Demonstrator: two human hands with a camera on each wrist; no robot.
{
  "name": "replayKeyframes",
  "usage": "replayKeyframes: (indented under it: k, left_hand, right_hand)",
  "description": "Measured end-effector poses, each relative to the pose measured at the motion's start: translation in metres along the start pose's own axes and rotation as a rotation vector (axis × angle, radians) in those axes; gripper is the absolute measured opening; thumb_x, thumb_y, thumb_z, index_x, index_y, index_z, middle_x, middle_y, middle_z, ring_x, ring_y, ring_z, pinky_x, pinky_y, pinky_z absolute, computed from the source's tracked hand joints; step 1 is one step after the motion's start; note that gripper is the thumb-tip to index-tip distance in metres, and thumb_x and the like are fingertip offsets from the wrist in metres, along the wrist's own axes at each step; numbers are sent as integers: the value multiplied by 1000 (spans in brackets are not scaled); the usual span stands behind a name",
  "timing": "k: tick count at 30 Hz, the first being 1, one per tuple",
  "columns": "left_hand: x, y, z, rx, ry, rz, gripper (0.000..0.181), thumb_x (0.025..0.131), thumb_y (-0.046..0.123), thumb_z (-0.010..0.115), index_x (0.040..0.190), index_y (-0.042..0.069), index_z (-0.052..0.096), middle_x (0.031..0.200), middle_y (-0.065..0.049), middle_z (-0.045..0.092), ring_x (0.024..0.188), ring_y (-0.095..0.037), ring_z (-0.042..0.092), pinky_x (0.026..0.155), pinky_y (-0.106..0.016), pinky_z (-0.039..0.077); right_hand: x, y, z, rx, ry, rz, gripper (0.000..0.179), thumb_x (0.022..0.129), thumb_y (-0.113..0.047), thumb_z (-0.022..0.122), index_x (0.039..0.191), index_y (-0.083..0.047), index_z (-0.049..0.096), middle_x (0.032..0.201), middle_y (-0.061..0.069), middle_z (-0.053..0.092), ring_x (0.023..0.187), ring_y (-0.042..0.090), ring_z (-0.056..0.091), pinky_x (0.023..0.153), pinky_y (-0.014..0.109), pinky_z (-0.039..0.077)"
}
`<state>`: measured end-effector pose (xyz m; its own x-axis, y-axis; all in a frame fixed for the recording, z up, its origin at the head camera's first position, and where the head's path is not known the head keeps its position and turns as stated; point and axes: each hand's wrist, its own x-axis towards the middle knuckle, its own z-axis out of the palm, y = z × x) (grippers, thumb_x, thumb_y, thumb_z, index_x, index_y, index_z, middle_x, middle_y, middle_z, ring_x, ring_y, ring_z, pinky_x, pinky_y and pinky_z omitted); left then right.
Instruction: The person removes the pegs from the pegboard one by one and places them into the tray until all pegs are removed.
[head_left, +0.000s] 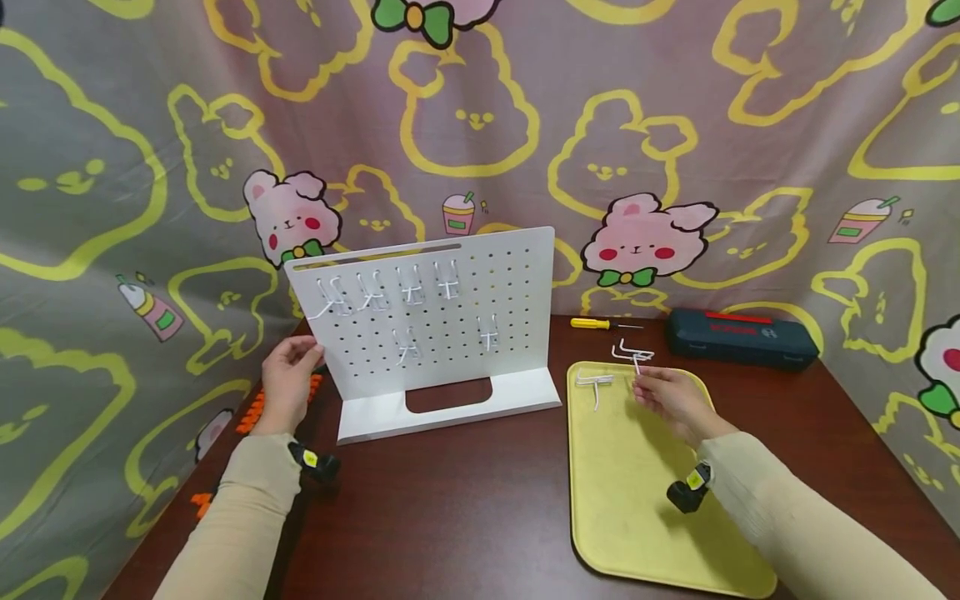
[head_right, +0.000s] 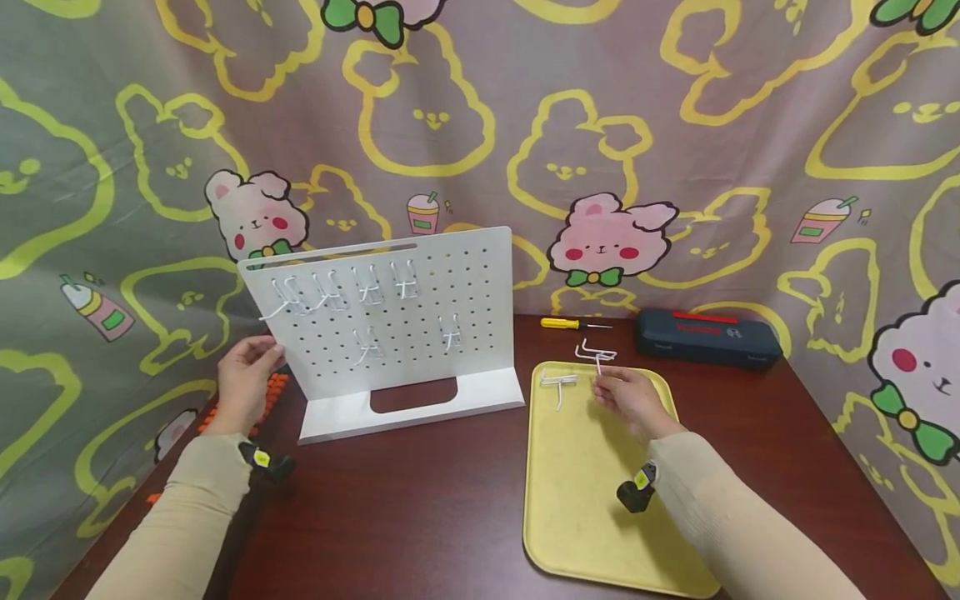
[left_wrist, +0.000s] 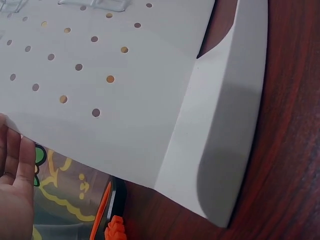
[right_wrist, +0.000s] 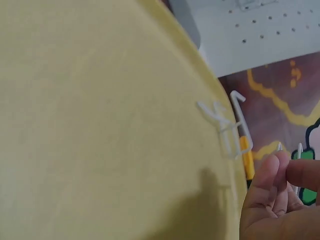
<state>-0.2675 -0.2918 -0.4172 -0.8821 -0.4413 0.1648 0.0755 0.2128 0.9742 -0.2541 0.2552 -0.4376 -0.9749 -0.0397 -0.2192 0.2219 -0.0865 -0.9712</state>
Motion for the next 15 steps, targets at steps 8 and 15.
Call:
replayKeyframes:
  k: [8, 15]
  left_hand:
    - [0, 0, -2, 11, -13, -20, 17, 105, 10, 61, 121, 3, 61, 109, -2, 58, 96, -10, 60, 88, -16, 54]
    - [0, -1, -2, 17, -19, -15, 17, 105, 11, 60, 121, 3, 61, 111, -3, 58, 98, -10, 60, 91, -18, 53]
  right_hand:
    - [-5, 18, -13, -48, -5, 46, 40, 107, 1, 47, 139, 22, 34, 86, -2, 65, 76, 2, 63, 71, 16, 56]
    - [-6, 23, -13, -77, 4, 74, 35, 109, -2, 45, 134, 21, 38, 84, -2, 65, 74, 2, 63, 70, 17, 55]
